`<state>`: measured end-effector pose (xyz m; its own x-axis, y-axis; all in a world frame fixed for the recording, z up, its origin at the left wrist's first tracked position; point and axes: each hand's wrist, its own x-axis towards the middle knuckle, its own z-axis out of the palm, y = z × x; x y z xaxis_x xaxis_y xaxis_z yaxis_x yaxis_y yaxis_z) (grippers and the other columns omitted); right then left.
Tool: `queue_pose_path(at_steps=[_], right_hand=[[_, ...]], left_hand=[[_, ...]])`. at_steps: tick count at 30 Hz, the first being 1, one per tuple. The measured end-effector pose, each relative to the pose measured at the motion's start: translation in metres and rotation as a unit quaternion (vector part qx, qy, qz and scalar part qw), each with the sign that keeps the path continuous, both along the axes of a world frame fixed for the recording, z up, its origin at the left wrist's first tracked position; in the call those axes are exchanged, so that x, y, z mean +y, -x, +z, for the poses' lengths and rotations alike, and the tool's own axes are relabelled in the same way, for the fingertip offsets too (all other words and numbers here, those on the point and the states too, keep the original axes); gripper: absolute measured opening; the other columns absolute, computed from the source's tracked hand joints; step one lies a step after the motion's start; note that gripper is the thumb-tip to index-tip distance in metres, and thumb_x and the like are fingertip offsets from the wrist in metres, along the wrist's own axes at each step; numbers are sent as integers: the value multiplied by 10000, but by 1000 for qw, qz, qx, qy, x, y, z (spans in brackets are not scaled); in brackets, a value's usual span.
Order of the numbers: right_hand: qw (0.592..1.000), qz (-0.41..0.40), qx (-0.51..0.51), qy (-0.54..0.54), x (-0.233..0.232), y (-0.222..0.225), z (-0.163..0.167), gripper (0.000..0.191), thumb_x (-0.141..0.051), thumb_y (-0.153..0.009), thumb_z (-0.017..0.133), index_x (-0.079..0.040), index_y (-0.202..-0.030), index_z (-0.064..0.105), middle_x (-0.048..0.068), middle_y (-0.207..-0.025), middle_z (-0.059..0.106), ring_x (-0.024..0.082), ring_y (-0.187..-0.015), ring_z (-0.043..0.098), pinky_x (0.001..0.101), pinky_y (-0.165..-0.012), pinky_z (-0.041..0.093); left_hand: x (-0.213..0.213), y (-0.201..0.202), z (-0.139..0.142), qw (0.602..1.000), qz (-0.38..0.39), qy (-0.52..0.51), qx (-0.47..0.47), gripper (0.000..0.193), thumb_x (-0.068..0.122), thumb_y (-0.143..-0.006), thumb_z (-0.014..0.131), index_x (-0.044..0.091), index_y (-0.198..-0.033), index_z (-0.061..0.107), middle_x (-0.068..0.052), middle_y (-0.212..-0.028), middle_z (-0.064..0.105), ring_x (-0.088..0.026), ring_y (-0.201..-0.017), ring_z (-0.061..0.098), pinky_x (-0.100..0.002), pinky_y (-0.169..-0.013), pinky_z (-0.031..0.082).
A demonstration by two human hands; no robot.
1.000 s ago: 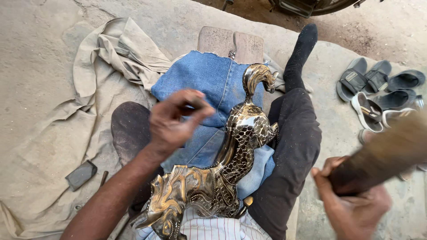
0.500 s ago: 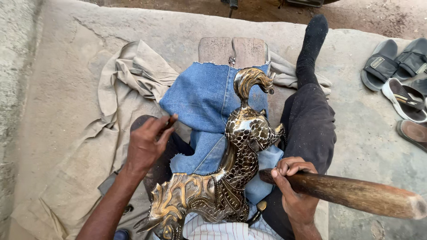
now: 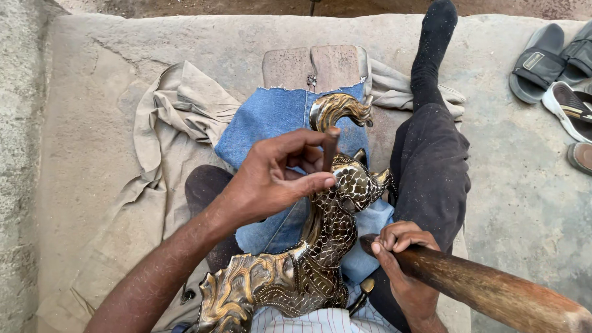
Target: The person sits on the ground with a brass horse figurine on their lap, holds a chisel against its surface, and strikes the chisel with a wooden mallet to work the details. They reposition the chisel and turn the figurine to reach different areas.
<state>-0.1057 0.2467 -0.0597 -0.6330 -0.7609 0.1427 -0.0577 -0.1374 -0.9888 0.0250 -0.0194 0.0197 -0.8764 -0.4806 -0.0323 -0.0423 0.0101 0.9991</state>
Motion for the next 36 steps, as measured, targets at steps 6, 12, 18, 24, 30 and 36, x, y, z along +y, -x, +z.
queue_pose_path(at_steps=[6,12,18,24,30,36], right_hand=[[999,-2,-40,12,6,1,-7,331,197,-861,677,-44,-1009,505,113,-987,567,199,-989,605,380,-907,585],[996,3,-92,18,5,22,-2,278,168,-884,674,-25,-1050,561,151,-969,626,249,-996,654,461,-989,586],[980,-72,-103,-153,2,80,62,363,142,-854,660,24,-1182,558,170,-912,648,270,-873,681,511,-849,613],[965,-21,125,-230,-1,111,117,552,61,-852,692,4,-1356,473,162,-886,628,266,-932,725,449,-765,638],[800,9,305,-516,-8,159,129,428,-19,-823,844,3,-1176,603,162,-807,626,275,-678,659,452,-621,589],[729,31,460,-506,-11,177,138,433,-75,-818,909,-38,-1150,633,90,-806,612,183,-683,640,341,-626,584]], left_hand=[[-6,15,-1,995,5,99,3,480,138,-889,824,110,-1343,671,-30,-1023,750,-103,-934,736,-284,-852,673],[-15,30,-1,982,20,186,-25,529,177,-858,851,167,-1350,657,-27,-953,771,-123,-839,772,-296,-787,671],[-15,41,2,987,-15,155,-50,602,141,-853,791,196,-1424,607,-48,-817,775,-142,-726,759,-324,-661,636],[-12,49,1,987,-21,160,-10,620,138,-855,789,164,-1437,576,-65,-827,785,-157,-750,787,-348,-683,643],[-13,59,-9,975,-20,216,42,603,153,-827,816,125,-1390,601,-105,-908,783,-220,-784,791,-390,-687,619],[-17,63,-15,974,-36,216,56,599,154,-824,819,107,-1381,606,-115,-896,790,-219,-804,799,-386,-715,632]])
